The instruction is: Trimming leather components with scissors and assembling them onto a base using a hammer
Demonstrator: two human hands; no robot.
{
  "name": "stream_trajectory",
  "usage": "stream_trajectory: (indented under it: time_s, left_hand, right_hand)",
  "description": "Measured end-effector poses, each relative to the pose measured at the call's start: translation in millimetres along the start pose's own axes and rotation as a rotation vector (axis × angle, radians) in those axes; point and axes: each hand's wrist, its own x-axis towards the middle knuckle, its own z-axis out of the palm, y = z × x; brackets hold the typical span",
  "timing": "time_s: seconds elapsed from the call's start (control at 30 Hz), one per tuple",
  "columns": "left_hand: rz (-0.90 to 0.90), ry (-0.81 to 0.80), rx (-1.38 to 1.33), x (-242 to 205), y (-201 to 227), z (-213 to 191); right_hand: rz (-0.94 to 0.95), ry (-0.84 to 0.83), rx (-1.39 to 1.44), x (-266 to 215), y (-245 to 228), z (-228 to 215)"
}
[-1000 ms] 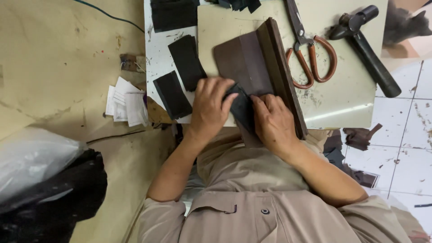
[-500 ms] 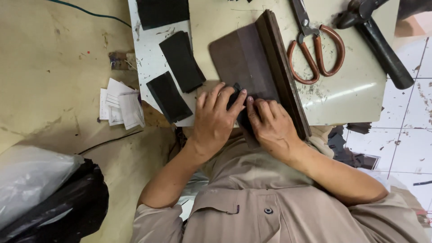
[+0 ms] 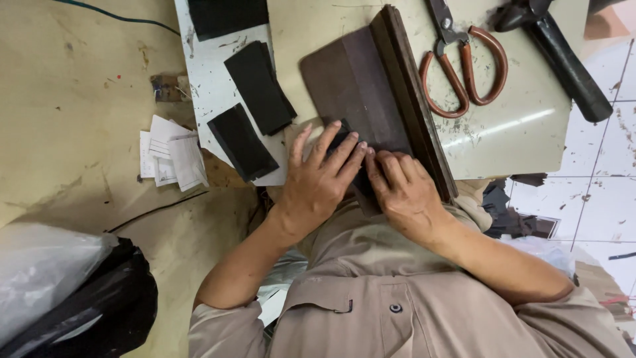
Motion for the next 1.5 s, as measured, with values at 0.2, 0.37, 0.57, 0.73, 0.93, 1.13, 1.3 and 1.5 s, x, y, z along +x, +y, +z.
stream_trajectory:
  time_s: [0.2, 0.37, 0.57, 0.73, 0.93, 1.13, 1.3, 1.5]
  left_hand:
    - [0.078, 0.024, -0.073, -4, -10, 6]
    - [0.077, 0.0, -0.072, -10, -6, 15]
    - [0.056, -0.055, -0.11, -16, -3, 16]
    - [0.148, -0.069, -0.184, -22, -4, 25]
    - [0.122, -0.031, -0.164, -20, 1, 20]
    - [0.139, -0.041, -0.159, -18, 5, 11]
    - [0.121, -0.03, -0.179, -16, 6, 7]
    - [0.123, -0.036, -0.191, -17, 8, 3]
  right_hand:
    - [0.042, -0.004, 0.055, -23, 9, 9]
    - [0.013, -0.045, 0.003, -10, 0, -8]
    - [0.03, -0.035, 0.012, -34, 6, 3]
    - [-0.001, -0.05, -0.031, -28, 1, -4]
    - [0.045, -0.08, -0.007, -38, 3, -8]
    - [0.027, -0.092, -0.002, -35, 4, -17]
    - [-0.032, -0.139, -0.042, -38, 5, -22]
    - [-0.02, -0.208, 0.029, -30, 10, -36]
